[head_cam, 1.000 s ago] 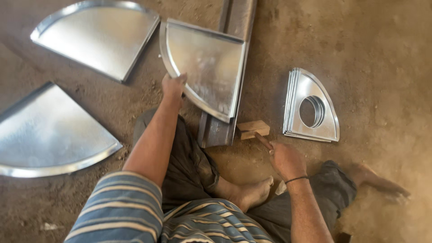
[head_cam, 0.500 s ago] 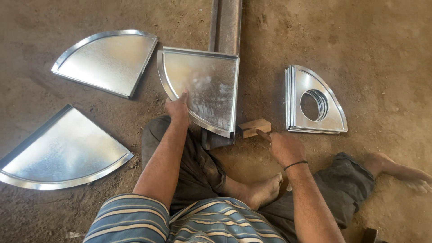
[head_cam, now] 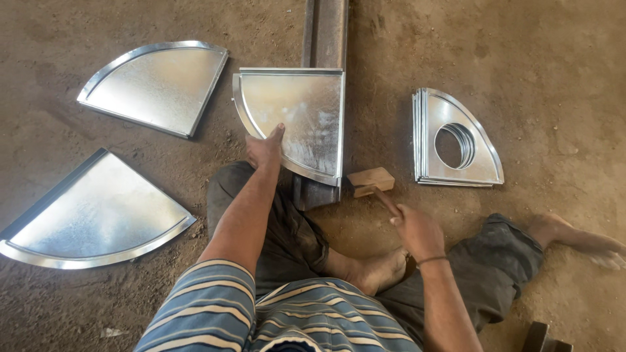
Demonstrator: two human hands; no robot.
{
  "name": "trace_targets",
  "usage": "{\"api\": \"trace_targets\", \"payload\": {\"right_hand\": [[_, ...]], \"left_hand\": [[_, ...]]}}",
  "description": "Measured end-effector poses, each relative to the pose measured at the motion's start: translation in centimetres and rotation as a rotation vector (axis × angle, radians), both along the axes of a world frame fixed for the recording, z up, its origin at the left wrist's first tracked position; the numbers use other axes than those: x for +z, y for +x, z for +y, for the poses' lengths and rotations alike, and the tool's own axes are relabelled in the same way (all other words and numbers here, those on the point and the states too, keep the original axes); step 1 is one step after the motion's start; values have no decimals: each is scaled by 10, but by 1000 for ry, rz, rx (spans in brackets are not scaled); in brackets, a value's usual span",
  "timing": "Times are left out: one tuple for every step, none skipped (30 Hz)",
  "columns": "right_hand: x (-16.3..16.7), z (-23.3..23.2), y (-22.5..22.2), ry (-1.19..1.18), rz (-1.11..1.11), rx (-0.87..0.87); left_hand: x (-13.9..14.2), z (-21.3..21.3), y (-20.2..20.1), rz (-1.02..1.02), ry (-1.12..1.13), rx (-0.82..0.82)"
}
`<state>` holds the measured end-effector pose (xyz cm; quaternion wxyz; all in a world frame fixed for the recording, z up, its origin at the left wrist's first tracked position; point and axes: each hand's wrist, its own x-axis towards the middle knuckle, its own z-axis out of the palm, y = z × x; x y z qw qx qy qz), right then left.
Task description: The person sits on the ground and hammers quarter-circle sheet metal pieces with a wooden mallet, pressing each piece against a metal angle bar to bend and shape its edge, then sets the finished piece aside and picks up the next one.
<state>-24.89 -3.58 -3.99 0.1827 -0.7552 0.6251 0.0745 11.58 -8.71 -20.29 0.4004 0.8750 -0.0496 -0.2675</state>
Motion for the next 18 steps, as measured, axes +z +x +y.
{"api": "trace_targets", "payload": {"right_hand": [[-6,8,-9,72,-177,-158],[-12,18,-17,148,-351,-319],[-18,28,-25,229,-523,-484],[-24,41,-30,226,-710,-543],[-31,56,-33,224,-893,-606],[-37,70,-33,218,-1074,-674],[-43,83,-31,296,-1065,-670],[-49,92,-25,364,-1064,-659],[-52,97,-19,425,-1069,-642],[-52,98,-13,428,-1090,-691],[-49,96,-9,436,-1108,-741],[-43,91,-7,448,-1125,-791],[-33,84,-8,425,-1200,-766],[-21,75,-12,406,-1273,-743],[-7,69,-19,327,-1415,-652],[7,63,-26,248,-1550,-555],[17,60,-29,100,-1620,-453],[23,59,-29,-50,-1679,-349]], "left_hand": [[-2,0,0,15,-13,4],[-5,0,-1,31,-22,5],[-7,0,-2,18,-67,19],[-10,0,-4,8,-108,33],[-11,1,-6,-1,-142,46],[-12,0,-7,8,-131,43],[-11,0,-9,16,-125,41],[-12,-1,-10,19,-133,38],[-11,-2,-11,-6,-101,26],[-10,-3,-11,-29,-68,17],[-10,-3,-12,-52,-31,10],[-9,-4,-12,-44,-41,12],[-9,-4,-13,-37,-52,17],[-10,-4,-13,-30,-57,22],[-11,-5,-13,-52,-60,16],[-13,-5,-14,-72,-63,10],[-15,-5,-14,-90,-64,7],[-17,-5,-15,-70,-43,9]]}}
